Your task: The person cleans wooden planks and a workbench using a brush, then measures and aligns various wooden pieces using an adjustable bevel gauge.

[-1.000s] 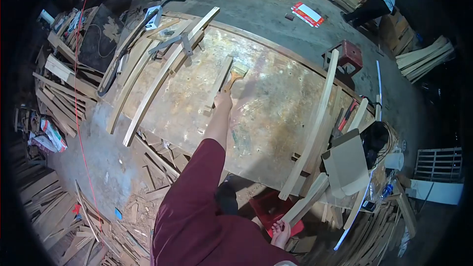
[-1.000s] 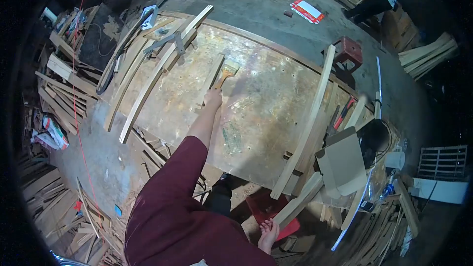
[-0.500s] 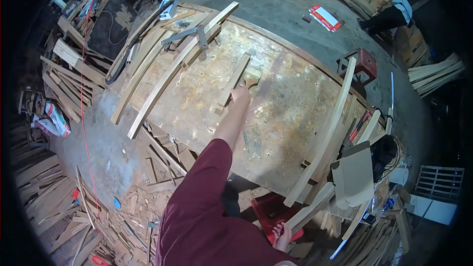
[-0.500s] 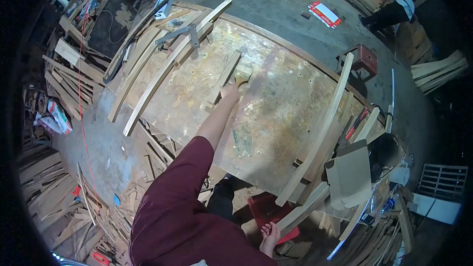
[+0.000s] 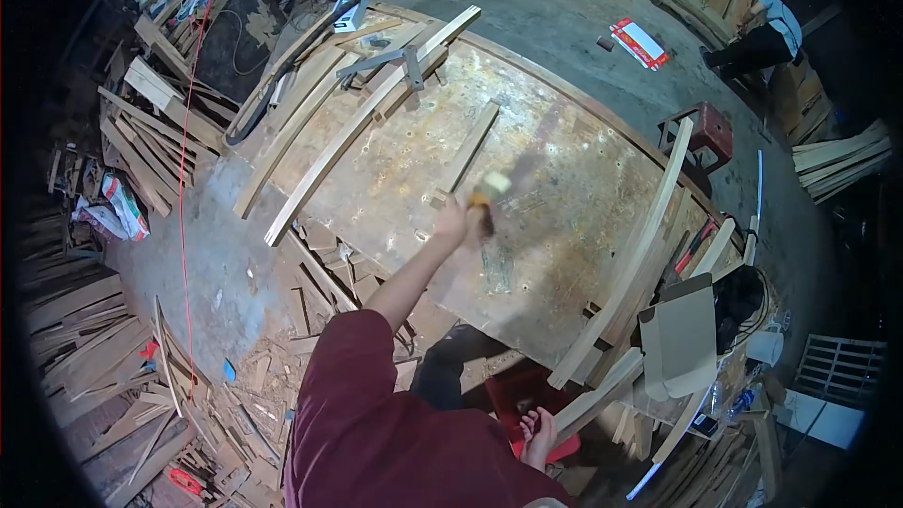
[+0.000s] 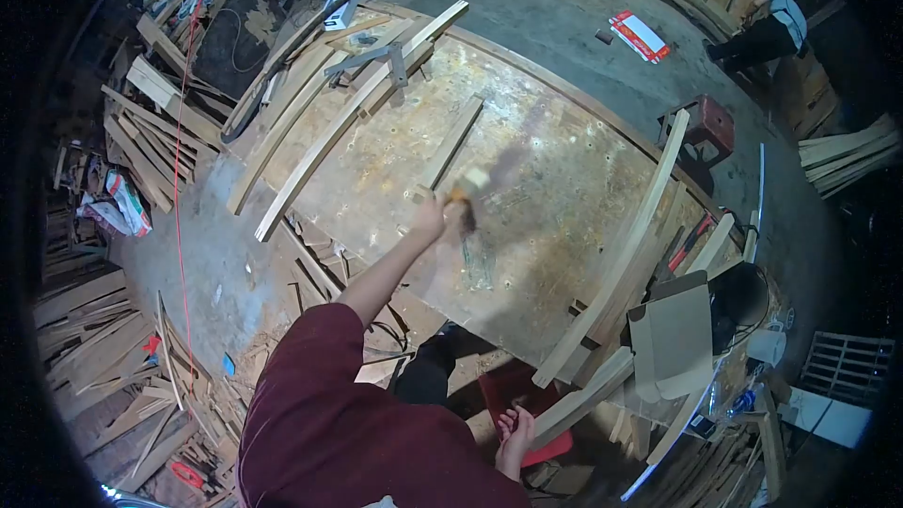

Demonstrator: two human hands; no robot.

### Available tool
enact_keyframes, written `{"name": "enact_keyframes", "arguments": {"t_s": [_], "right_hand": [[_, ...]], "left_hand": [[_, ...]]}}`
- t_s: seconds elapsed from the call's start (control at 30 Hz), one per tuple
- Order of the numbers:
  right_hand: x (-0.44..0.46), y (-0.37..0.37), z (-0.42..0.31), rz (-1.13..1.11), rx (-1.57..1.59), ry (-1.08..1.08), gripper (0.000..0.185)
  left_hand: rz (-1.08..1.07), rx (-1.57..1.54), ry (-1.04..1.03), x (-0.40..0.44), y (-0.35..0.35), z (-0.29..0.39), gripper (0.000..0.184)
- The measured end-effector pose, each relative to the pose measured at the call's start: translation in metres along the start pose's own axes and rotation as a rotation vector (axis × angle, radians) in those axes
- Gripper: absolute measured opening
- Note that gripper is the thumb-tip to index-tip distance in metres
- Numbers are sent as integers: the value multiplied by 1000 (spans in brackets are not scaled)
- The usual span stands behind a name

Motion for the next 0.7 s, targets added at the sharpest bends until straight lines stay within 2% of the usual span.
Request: {"name": "enact_keyframes", "arguments": {"t_s": [0.03, 0.1, 0.17, 0.23, 0.3, 0.43, 0.5, 0.6, 0.67, 0.7], "right_hand": [[-2, 3, 2, -2, 2, 0, 22], [-5, 9, 6, 36, 28, -12, 22], [-5, 14, 11, 62, 34, -12, 22], [-5, 15, 15, 84, 39, -10, 22], [-6, 16, 17, 104, 40, -20, 23], [-6, 11, 17, 82, 34, -18, 23], [-2, 9, 19, 30, 8, 1, 23], [2, -1, 16, -18, -17, 7, 21], [10, -3, 21, -35, -15, 19, 20], [14, -4, 22, -69, 2, 25, 20]], "left_hand": [[79, -67, 26, 16, 14, -3, 29], [40, -154, 177, 50, 47, -2, 34], [105, -108, 166, 74, 51, -7, 38], [76, -27, 164, 81, 51, -9, 41], [-142, 82, 310, 82, 45, -13, 41], [-232, 87, 417, 63, 38, -4, 41], [-311, 161, 373, 50, 38, 2, 42], [-234, 119, 272, 14, 29, -3, 45], [-323, 46, 319, -9, 31, -1, 46], [-300, 86, 255, -21, 27, -3, 48]]}}
Point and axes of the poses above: each hand's wrist, its own x-axis towards the middle knuckle, its own y-axis out of the back of the hand, z = x × y, the point moved 2 cm from there along x, towards the middle knuckle
